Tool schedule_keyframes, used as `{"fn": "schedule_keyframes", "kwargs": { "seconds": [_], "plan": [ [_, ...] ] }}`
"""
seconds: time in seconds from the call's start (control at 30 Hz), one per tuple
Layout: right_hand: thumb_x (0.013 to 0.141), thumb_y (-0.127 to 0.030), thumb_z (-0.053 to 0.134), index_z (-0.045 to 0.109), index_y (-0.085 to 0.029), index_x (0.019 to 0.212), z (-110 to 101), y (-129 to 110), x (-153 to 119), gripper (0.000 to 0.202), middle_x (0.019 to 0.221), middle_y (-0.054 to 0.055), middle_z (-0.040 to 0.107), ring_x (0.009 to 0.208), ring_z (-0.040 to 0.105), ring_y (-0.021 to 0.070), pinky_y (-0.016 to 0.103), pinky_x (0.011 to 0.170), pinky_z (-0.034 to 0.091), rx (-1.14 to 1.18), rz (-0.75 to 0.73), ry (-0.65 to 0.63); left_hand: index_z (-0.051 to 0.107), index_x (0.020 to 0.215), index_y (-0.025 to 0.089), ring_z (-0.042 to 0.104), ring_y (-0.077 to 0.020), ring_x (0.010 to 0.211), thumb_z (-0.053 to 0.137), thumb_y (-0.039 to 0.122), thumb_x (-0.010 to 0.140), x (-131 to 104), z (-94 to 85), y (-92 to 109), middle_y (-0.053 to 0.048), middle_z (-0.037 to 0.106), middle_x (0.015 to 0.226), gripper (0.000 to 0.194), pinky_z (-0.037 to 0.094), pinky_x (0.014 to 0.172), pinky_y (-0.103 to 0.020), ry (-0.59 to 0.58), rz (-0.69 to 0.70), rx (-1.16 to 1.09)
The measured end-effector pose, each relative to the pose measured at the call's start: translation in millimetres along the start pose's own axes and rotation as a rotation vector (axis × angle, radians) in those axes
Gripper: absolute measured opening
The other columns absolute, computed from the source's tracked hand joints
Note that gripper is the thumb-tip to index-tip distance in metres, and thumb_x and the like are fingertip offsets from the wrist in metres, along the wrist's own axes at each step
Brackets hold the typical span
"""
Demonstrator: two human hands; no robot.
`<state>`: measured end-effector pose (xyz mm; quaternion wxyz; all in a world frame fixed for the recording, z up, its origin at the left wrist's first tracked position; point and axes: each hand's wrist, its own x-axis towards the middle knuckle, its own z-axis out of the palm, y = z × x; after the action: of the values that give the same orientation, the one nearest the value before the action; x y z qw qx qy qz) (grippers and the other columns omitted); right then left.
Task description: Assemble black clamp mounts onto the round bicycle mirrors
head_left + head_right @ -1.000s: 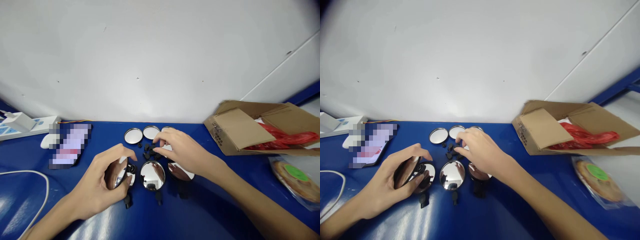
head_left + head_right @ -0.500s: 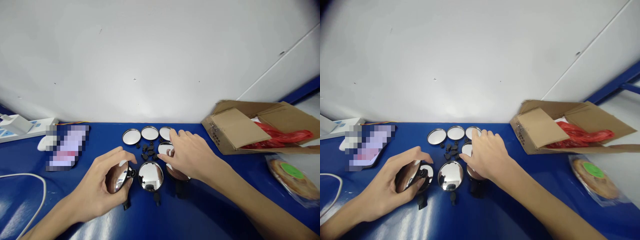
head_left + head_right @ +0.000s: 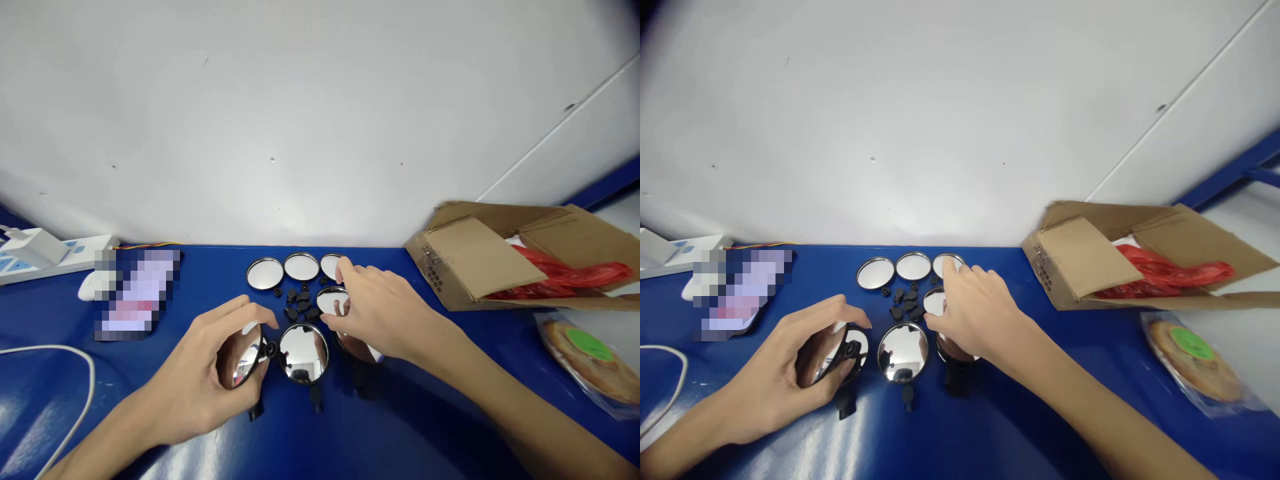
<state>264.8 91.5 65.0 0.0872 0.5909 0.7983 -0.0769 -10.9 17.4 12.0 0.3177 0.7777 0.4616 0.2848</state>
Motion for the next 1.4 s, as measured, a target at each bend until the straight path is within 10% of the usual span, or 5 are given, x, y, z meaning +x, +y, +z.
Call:
{"fn": "schedule_keyframes", "kwargs": {
  "seconds": [0.4, 1.03, 1.2, 1.4],
  "plan": [
    [0.099, -0.049, 0.074, 0.045, -0.030, 0.078, -9, 43, -42, 0.041, 0.073, 0.002, 0.064, 0.063, 0.052, 0.0254, 0.041, 0.062, 0.024, -0.058, -0.233, 0.072, 0.066, 0.126, 0.032, 0.056, -0.0167, 0.066, 0.069, 0.016, 0.094, 3, -1.5, 1, 0.008, 0.051, 0.077, 0.036, 0.037, 0.057, -0.028, 0.004, 0.031, 0.058],
    [0.099, -0.031, 0.070, 0.059, -0.029, 0.079, -12, 43, -49, 0.024, 0.075, 0.003, 0.070, 0.066, 0.060, 0.0263, 0.041, 0.066, 0.030, -0.025, -0.296, 0.012, 0.069, 0.125, 0.030, 0.057, -0.0171, 0.066, 0.068, 0.018, 0.095, 3, -2.5, 3, 0.006, 0.050, 0.079, 0.032, 0.040, 0.057, -0.028, -0.022, 0.044, 0.124],
    [0.112, -0.050, 0.061, 0.071, -0.029, 0.094, -21, 51, -39, 0.030, 0.085, 0.005, 0.077, 0.077, 0.069, 0.0296, 0.041, 0.070, 0.041, 0.081, -0.295, 0.030, 0.071, 0.125, 0.030, 0.056, -0.0163, 0.065, 0.068, 0.018, 0.094, 4, -2.4, 3, 0.006, 0.051, 0.080, 0.033, 0.041, 0.057, -0.028, -0.036, 0.044, 0.127],
    [0.117, -0.028, 0.049, 0.079, -0.028, 0.136, -4, 57, 7, 0.036, 0.137, 0.010, 0.084, 0.126, 0.078, 0.0373, 0.050, 0.102, 0.058, 0.195, -0.320, 0.184, 0.071, 0.127, 0.029, 0.058, -0.0172, 0.067, 0.069, 0.019, 0.096, 4, -1.3, 2, 0.005, 0.052, 0.081, 0.033, 0.041, 0.057, -0.029, -0.039, 0.044, 0.156]
  ]
}}
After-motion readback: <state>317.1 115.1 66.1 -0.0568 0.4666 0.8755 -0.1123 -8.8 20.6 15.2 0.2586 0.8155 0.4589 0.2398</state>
